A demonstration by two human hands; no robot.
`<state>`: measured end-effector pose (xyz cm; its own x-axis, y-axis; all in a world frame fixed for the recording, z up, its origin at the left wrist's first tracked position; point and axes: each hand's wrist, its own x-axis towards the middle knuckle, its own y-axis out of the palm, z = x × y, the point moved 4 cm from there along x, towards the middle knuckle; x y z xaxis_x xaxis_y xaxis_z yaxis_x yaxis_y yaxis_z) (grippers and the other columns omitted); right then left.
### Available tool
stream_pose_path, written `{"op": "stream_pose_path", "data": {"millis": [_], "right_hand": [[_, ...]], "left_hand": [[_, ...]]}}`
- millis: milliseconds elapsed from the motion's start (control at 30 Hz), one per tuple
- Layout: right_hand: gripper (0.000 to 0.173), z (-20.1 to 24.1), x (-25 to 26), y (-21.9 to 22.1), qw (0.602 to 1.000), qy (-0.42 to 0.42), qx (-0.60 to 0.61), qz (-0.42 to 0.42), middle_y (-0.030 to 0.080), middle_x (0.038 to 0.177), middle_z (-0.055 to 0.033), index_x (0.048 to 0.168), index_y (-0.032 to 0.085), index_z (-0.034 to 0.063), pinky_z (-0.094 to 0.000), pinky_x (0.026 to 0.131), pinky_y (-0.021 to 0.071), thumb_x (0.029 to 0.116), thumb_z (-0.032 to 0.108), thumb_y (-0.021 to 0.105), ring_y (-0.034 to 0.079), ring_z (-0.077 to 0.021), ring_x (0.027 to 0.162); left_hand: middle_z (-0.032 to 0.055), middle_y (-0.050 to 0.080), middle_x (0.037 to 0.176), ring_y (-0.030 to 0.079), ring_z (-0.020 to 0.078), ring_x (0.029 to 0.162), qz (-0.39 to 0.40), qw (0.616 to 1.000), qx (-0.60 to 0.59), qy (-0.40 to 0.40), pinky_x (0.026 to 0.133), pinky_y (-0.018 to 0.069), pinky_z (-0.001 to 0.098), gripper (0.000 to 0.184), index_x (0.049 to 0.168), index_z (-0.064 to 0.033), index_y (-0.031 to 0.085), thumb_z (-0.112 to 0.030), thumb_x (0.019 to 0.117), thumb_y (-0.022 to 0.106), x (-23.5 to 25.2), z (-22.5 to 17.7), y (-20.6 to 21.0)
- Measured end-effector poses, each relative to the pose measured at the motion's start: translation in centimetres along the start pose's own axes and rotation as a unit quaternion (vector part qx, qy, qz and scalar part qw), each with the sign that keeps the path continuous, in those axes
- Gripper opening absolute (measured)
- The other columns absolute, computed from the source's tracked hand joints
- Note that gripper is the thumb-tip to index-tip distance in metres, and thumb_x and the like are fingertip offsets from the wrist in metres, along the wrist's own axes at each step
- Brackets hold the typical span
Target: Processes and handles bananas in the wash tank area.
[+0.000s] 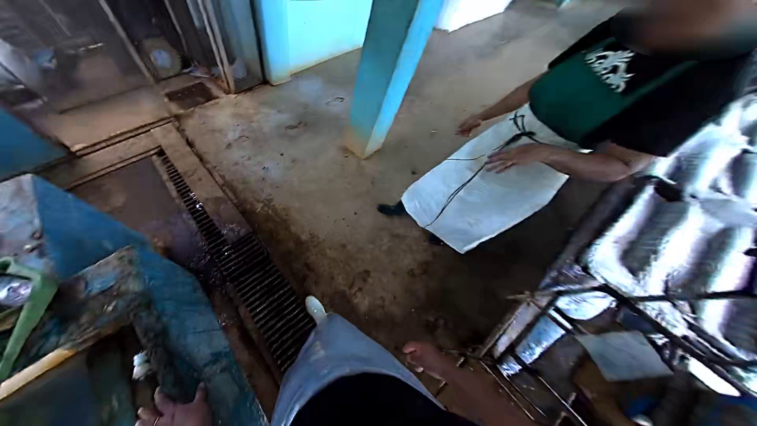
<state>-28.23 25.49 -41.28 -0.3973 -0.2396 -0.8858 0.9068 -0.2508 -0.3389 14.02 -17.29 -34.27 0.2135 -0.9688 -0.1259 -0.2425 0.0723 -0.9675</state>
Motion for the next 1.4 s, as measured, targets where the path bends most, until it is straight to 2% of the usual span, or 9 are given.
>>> {"op": "stream_pose_path", "data": {"millis": [367, 533, 767, 867, 967, 1067, 1200, 1267, 1400], "right_hand": [[0.039, 5.1, -0.7, -2.7, 0.999, -0.022, -0.031, -0.018, 0.061, 0.137, -0.0252, 0.143, 0.054, 0.0012, -0.0481, 0.1, 0.0532, 0.1059, 0.012, 0.055, 0.067, -0.0351, 0.115], [0.039, 4.6, -1.1, -3.0, 0.998, -0.018, -0.061, -0.011, 0.062, 0.137, -0.0244, 0.143, 0.054, 0.0012, -0.0474, 0.1, 0.0536, 0.1058, 0.012, 0.056, 0.068, -0.0342, 0.114], [0.04, 3.7, -2.1, -4.1, 0.996, 0.023, -0.082, 0.003, 0.058, 0.139, -0.0267, 0.144, 0.052, -0.0019, -0.048, 0.101, 0.0524, 0.1053, 0.009, 0.056, 0.066, -0.0363, 0.116], [0.04, 4.8, -1.6, -4.8, 0.995, 0.037, -0.096, 0.005, 0.059, 0.139, -0.0264, 0.144, 0.053, -0.0009, -0.0494, 0.101, 0.0524, 0.105, 0.009, 0.056, 0.066, -0.0369, 0.117], [0.04, 7.5, -0.6, -5.3, 0.993, 0.042, -0.113, 0.017, 0.06, 0.138, -0.0258, 0.144, 0.052, -0.0002, -0.05, 0.102, 0.0519, 0.1059, 0.011, 0.055, 0.066, -0.0368, 0.118], [0.039, 11.4, 1.2, -5.3, 0.99, 0.038, -0.132, 0.033, 0.061, 0.137, -0.0252, 0.144, 0.053, -0.0003, -0.0486, 0.102, 0.0517, 0.1061, 0.011, 0.055, 0.066, -0.0356, 0.118], [0.04, 19.1, 4.5, -6.5, 0.986, 0.007, -0.16, 0.04, 0.06, 0.138, -0.0249, 0.144, 0.053, 0.0003, -0.0482, 0.101, 0.0523, 0.1061, 0.011, 0.054, 0.067, -0.0352, 0.116], [0.04, 23.8, 5.6, -7.1, 0.987, -0.019, -0.158, 0.032, 0.06, 0.138, -0.0248, 0.145, 0.052, 0.0005, -0.0476, 0.101, 0.0523, 0.1069, 0.011, 0.052, 0.066, -0.0346, 0.117], [0.04, 32.8, 7.5, -7.9, 0.986, -0.063, -0.149, 0.026, 0.057, 0.141, -0.0256, 0.147, 0.048, -0.0003, -0.0459, 0.102, 0.0521, 0.1084, 0.009, 0.047, 0.065, -0.0335, 0.118]], "left_hand": [[0.0204, 0.028, 0.166, 0.023, 0.0431, 0.154, 0.012, 0.999, 0.031, -0.028, 0.114, 0.0202, 0.0745, 0.094, 0.156, -0.0196, 0.039, -0.048, 0.0787, 0.084, -0.3, -0.8, -0.3], [0.0199, 0.028, 0.166, 0.024, 0.0417, 0.154, 0.021, 0.998, 0.039, -0.036, 0.115, 0.0212, 0.0732, 0.093, 0.157, -0.0201, 0.039, -0.049, 0.08, 0.082, -0.4, -1.0, -0.5], [0.0206, 0.023, 0.167, 0.02, 0.0428, 0.155, 0.037, 0.998, 0.028, -0.045, 0.114, 0.0194, 0.0751, 0.094, 0.158, -0.0207, 0.036, -0.046, 0.0809, 0.083, -0.8, -1.4, -0.9], [0.0224, 0.02, 0.168, 0.016, 0.0447, 0.155, 0.048, 0.998, 0.009, -0.042, 0.113, 0.0181, 0.0766, 0.094, 0.159, -0.0195, 0.036, -0.047, 0.0825, 0.083, -0.7, -1.3, -1.1], [0.0273, 0.011, 0.168, 0.008, 0.0502, 0.155, 0.036, 0.999, -0.018, -0.026, 0.112, 0.0114, 0.0808, 0.097, 0.161, -0.0194, 0.033, -0.057, 0.0826, 0.078, 0.0, -1.4, -1.5], [0.0287, 0.007, 0.169, 0.003, 0.0498, 0.155, -0.013, 0.999, -0.035, -0.021, 0.114, 0.0062, 0.0801, 0.098, 0.164, -0.0146, 0.025, -0.067, 0.0888, 0.061, 2.6, -3.2, -3.2], [0.0249, 0.01, 0.169, 0.005, 0.0448, 0.157, -0.069, 0.992, -0.034, -0.104, 0.117, 0.0097, 0.0742, 0.079, 0.164, -0.0176, 0.025, -0.062, 0.1009, 0.043, 7.1, -5.9, -2.6], [0.0219, 0.014, 0.17, 0.01, 0.0429, 0.157, -0.059, 0.99, 0.025, -0.124, 0.117, 0.0154, 0.0734, 0.077, 0.164, -0.0201, 0.026, -0.064, 0.1016, 0.038, 8.2, -6.5, -1.5], [0.02, 0.017, 0.17, 0.013, 0.0411, 0.157, -0.057, 0.989, 0.049, -0.125, 0.118, 0.0153, 0.072, 0.074, 0.163, -0.02, 0.029, -0.062, 0.1019, 0.037, 8.0, -6.2, -0.8]]}}
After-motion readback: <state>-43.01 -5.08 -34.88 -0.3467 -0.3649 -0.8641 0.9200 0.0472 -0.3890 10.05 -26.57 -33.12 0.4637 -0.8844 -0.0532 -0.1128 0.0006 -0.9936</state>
